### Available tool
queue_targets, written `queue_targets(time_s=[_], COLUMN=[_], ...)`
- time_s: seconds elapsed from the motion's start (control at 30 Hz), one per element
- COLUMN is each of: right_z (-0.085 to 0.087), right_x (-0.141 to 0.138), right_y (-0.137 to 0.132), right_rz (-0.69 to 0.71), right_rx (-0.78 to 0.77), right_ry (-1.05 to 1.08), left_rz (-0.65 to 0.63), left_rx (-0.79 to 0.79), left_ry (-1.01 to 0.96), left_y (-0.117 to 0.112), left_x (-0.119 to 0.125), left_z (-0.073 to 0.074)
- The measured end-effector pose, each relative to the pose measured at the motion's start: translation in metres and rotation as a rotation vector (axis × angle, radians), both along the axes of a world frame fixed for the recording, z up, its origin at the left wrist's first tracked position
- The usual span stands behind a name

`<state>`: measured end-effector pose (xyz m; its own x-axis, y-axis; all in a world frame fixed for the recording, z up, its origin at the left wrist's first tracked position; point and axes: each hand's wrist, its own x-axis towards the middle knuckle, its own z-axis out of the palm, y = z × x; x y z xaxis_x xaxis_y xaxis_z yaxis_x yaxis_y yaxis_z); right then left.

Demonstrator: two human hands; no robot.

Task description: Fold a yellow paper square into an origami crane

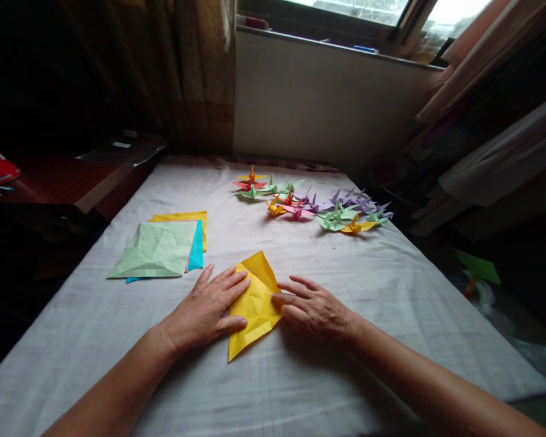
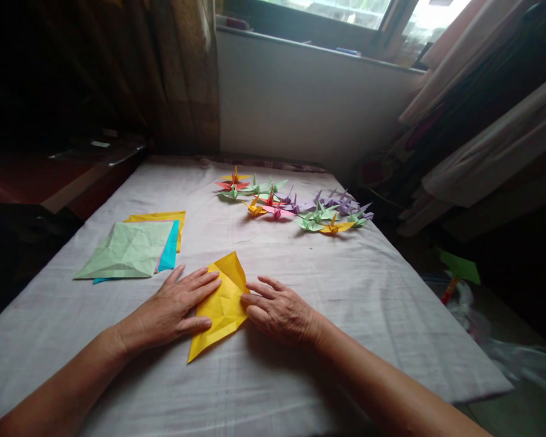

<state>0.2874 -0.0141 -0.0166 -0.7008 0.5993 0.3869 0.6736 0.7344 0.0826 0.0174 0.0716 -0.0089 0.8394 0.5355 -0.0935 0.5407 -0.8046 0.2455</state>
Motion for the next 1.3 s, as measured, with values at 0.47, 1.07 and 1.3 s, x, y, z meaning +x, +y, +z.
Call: queue_targets(time_s=[0.47, 1.07, 1.3], right_z=[0.015, -0.009, -0.013], right_x=[-0.021, -0.023, -0.037], right_y=[0.007, 0.031, 0.027], right_rz=[-0.124, -0.459, -0.581], right_rx=[0.01, -0.325, -0.208], right_ry=[0.08, 0.48, 0.445], left_rz=[-0.069, -0.035, 0.009], left_rx=[0.176, -0.154, -0.117], left_ry=[-0.27, -0.235, -0.232], left_y=[0.011, 0.004, -0.004], left_x=[0.008, -0.013, -0.007], left_z=[0.008, 0.024, 0.026])
